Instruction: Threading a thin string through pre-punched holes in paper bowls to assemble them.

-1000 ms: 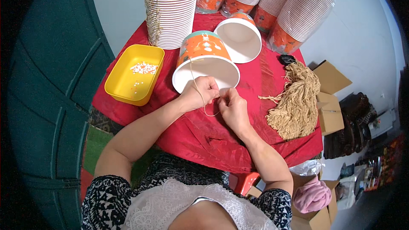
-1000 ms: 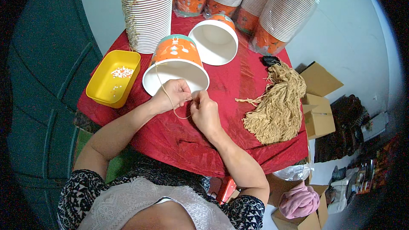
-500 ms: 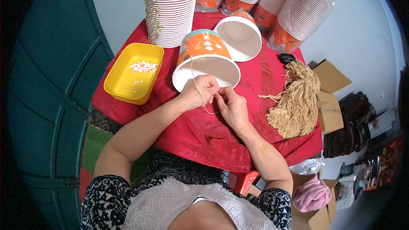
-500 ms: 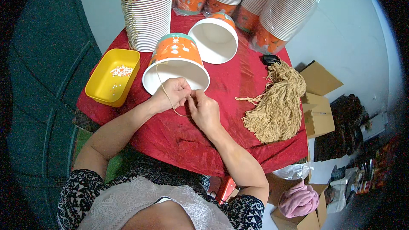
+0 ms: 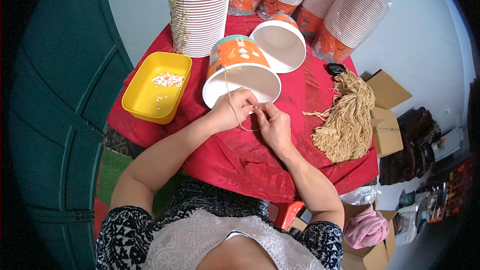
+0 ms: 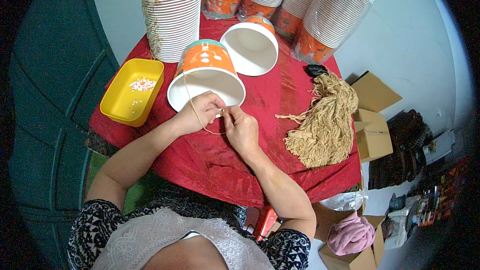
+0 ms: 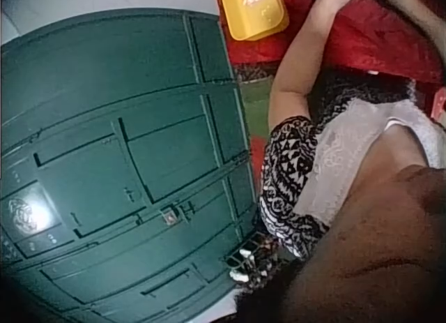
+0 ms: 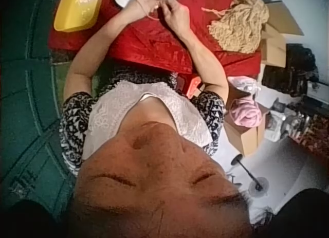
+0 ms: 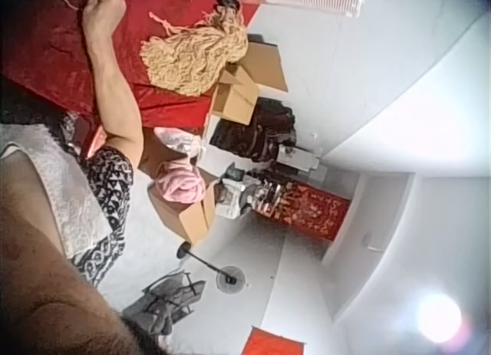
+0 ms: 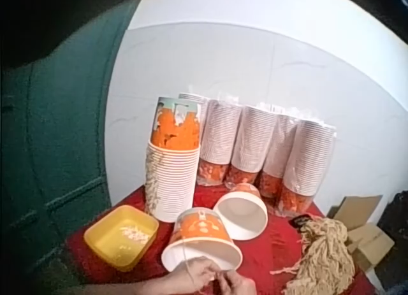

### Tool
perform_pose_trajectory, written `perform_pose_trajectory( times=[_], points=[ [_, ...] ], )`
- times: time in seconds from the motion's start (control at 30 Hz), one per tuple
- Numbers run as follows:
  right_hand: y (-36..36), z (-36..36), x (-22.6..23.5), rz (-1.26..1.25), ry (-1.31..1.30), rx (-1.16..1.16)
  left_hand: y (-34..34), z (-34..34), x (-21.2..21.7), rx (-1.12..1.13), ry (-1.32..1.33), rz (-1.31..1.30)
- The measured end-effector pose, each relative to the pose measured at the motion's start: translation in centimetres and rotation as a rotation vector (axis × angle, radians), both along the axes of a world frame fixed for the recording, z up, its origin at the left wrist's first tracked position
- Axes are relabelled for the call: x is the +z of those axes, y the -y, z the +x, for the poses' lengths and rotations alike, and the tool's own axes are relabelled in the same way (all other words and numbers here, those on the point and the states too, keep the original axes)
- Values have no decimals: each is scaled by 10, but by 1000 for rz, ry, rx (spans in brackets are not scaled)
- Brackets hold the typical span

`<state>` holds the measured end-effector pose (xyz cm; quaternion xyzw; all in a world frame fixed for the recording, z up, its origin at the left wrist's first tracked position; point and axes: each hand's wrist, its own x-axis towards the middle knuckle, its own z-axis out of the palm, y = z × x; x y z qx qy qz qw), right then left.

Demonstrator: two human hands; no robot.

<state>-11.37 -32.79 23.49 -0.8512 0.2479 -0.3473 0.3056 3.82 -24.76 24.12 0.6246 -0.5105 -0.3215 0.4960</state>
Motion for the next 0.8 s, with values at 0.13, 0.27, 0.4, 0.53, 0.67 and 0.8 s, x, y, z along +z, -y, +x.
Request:
perform_pose_trajectory(
  times=[0.13,0.27,0.4,0.53,0.67,0.8],
  points=[
    [0,0,1,-7,0,-1,4,0,-13,78,328,-126],
    [0,1,1,-28,4,-16,5,-1,-9,94,409,-72],
    [0,2,-1,-60,28,-2,3,-1,-8,98,407,-62],
    [-1,2,1,-89,0,-24,3,-1,-9,96,409,-65],
    [-2,0,2,-196,-44,-25,3,-2,-8,99,418,-93],
    [-1,-1,0,-335,-55,-5,2,-2,-5,95,410,-69]
  ],
)
